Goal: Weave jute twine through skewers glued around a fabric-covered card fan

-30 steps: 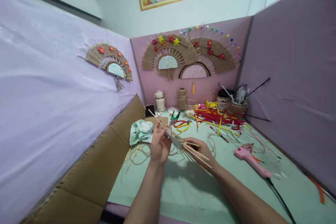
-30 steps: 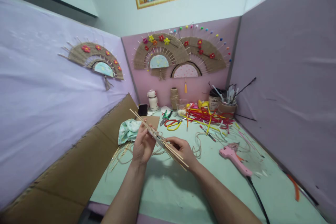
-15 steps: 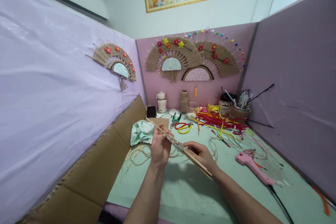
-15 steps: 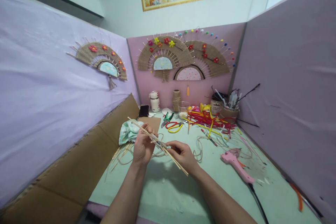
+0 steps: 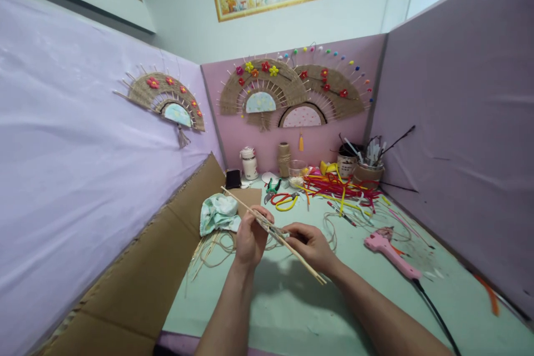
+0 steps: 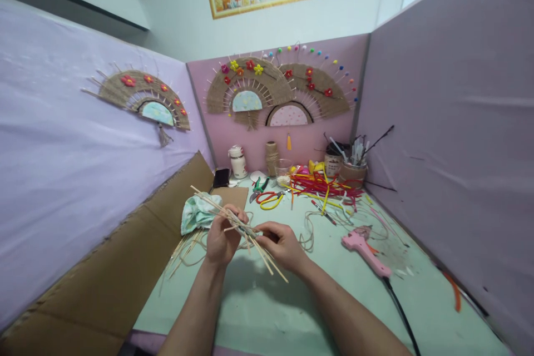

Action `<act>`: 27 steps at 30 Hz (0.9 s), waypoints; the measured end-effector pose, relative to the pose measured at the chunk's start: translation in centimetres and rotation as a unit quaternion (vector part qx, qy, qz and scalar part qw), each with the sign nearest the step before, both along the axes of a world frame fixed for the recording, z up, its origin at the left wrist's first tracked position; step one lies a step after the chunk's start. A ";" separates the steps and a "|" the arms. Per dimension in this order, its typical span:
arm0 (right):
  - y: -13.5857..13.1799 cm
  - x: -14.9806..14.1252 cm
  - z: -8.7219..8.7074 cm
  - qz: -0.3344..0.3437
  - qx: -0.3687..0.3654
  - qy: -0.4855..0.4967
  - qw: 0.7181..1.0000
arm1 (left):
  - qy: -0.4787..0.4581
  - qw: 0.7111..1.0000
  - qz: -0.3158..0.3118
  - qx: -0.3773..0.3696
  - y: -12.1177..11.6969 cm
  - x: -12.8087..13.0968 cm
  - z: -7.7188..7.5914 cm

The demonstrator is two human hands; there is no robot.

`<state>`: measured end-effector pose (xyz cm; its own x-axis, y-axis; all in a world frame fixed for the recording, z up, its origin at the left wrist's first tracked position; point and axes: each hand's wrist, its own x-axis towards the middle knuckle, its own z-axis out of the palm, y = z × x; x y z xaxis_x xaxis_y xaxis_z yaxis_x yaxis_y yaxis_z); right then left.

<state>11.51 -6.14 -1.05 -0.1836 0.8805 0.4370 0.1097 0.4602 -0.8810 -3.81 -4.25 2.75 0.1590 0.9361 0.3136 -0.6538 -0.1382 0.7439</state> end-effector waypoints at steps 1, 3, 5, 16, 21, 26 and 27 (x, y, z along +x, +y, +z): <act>-0.1 0.0 0.1 -0.001 0.000 0.000 1.000 | 0.002 1.000 0.004 0.000 0.0 0.0 -0.1; -0.2 -0.1 0.1 -0.001 -0.001 0.002 1.000 | 0.000 1.000 0.008 0.005 0.1 0.1 -0.2; -0.2 -0.1 0.1 0.002 -0.008 0.010 1.000 | -0.004 1.000 0.011 0.011 0.1 0.1 -0.2; 0.6 0.5 0.3 0.087 -0.183 0.134 0.970 | 0.032 0.999 -0.029 -0.003 -0.2 -0.2 -0.6; 0.9 0.6 0.0 0.127 -0.202 0.139 0.961 | 0.048 0.999 -0.005 -0.005 -0.2 -0.3 -1.1; 1.7 1.3 0.1 0.074 -0.212 0.223 0.949 | 0.059 0.998 0.012 -0.005 -0.1 -0.6 -1.1; 1.7 1.5 0.3 0.074 -0.210 0.243 0.944 | 0.061 0.998 0.011 -0.005 -0.1 -0.6 -1.1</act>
<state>13.06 -4.42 -0.79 -0.1857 0.9755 0.1182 -0.3922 0.0367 -0.9192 -4.41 -4.33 1.68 0.1745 0.9427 0.2843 -0.5550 -0.1443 0.8192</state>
